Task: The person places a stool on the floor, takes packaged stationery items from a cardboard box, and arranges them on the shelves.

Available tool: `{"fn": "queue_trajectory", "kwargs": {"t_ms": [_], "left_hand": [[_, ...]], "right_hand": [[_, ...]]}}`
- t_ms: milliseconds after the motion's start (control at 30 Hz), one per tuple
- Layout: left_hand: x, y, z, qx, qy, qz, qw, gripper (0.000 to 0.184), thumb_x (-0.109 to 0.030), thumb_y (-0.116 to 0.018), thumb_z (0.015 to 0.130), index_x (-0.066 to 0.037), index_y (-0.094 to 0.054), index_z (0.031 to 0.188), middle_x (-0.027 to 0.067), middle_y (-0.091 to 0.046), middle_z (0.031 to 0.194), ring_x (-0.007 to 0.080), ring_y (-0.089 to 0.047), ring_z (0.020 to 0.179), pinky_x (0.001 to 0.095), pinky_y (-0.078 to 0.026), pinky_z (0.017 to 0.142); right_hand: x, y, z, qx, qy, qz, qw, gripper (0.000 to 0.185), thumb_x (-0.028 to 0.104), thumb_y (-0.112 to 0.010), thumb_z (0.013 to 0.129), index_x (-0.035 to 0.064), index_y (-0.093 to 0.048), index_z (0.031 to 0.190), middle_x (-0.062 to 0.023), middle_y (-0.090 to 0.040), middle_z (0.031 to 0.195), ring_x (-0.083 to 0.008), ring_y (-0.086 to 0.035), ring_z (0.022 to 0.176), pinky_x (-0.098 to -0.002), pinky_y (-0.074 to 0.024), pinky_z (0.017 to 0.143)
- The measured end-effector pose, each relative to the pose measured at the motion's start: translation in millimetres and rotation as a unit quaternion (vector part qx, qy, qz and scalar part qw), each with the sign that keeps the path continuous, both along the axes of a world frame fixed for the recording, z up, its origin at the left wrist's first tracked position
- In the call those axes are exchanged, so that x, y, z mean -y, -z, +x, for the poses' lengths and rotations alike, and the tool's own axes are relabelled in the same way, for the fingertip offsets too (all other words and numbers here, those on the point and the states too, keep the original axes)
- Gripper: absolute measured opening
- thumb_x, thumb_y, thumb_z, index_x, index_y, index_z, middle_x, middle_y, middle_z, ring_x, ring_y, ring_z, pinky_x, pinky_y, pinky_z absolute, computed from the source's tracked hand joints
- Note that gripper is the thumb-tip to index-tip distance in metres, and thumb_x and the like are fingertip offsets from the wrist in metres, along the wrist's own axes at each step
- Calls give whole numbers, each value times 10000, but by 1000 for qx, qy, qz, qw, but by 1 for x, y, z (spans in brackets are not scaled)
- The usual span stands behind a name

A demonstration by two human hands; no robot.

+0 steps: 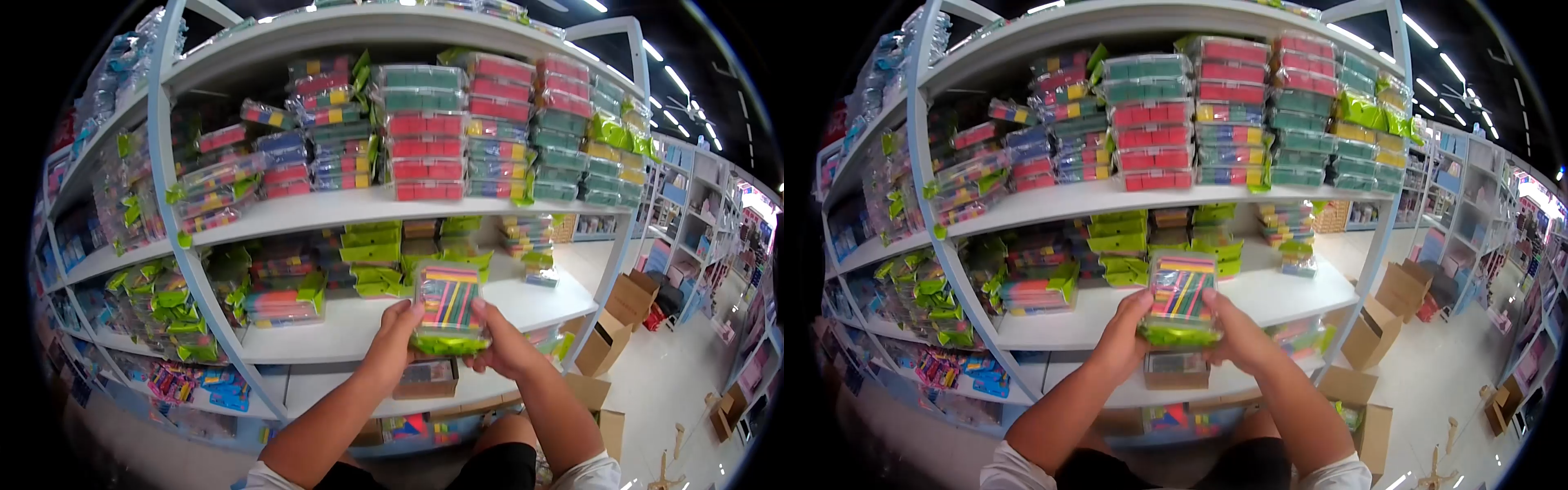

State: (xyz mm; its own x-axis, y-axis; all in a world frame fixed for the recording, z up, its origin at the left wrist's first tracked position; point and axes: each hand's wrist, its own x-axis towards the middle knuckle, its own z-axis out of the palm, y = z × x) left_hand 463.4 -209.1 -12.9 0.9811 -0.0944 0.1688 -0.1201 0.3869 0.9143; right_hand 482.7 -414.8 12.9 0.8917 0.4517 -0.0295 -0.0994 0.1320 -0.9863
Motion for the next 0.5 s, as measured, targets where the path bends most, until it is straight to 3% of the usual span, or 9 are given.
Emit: {"fn": "queue_trajectory", "kwargs": {"t_ms": [67,100,167,267,333,367,500], "left_hand": [[0,-22,25,14,5,3,1000,603,-490,-551,991,-79,-419,1411,111,-550,1302,236,-575,1154,431,-524,903],[1,-33,37,18,4,4,1000,603,-490,-551,991,-79,-419,1411,111,-550,1302,236,-575,1154,431,-524,903],[3,-50,59,-5,4,3,1000,407,-478,-513,1008,-159,-570,1255,48,-632,1205,180,-593,1072,387,-495,877],[0,-57,96,-14,8,-22,1000,406,-476,-524,994,-171,-567,1258,42,-621,1225,182,-578,1100,421,-478,918],[3,-64,103,-25,-19,-18,999,393,-459,-507,1000,-177,-567,1266,44,-608,1259,194,-553,1158,463,-448,969],[2,-63,113,-18,-25,-30,999,396,-451,-505,1003,-171,-564,1277,49,-602,1273,203,-542,1179,487,-433,991],[1,-56,136,-2,-77,-54,996,422,-422,-510,1012,-127,-547,1310,56,-587,1297,228,-534,1199,526,-409,1033]], "right_hand": [[-7,-14,27,-3,14,9,1000,550,651,-514,945,154,-569,1173,-50,-634,874,-185,-576,598,-285,-433,478],[-10,-20,40,-15,28,14,999,541,662,-536,929,173,-571,1158,-34,-622,891,-183,-560,618,-285,-428,502],[-14,-26,67,-16,34,17,999,538,672,-547,918,187,-571,1152,-24,-612,895,-180,-546,635,-283,-422,517],[-20,-32,96,-21,33,31,999,536,680,-543,916,208,-576,1167,-18,-621,939,-176,-563,694,-277,-424,539],[-27,-30,112,48,68,98,992,560,685,-528,922,214,-562,1224,-20,-638,1010,-181,-591,753,-278,-446,573],[-26,-31,118,50,30,98,993,565,639,-485,965,226,-502,1351,-25,-615,1122,-171,-570,817,-281,-464,620],[-34,-25,144,30,21,105,994,659,654,-498,953,211,-445,1438,-39,-600,1201,-200,-595,869,-302,-493,637]]}}
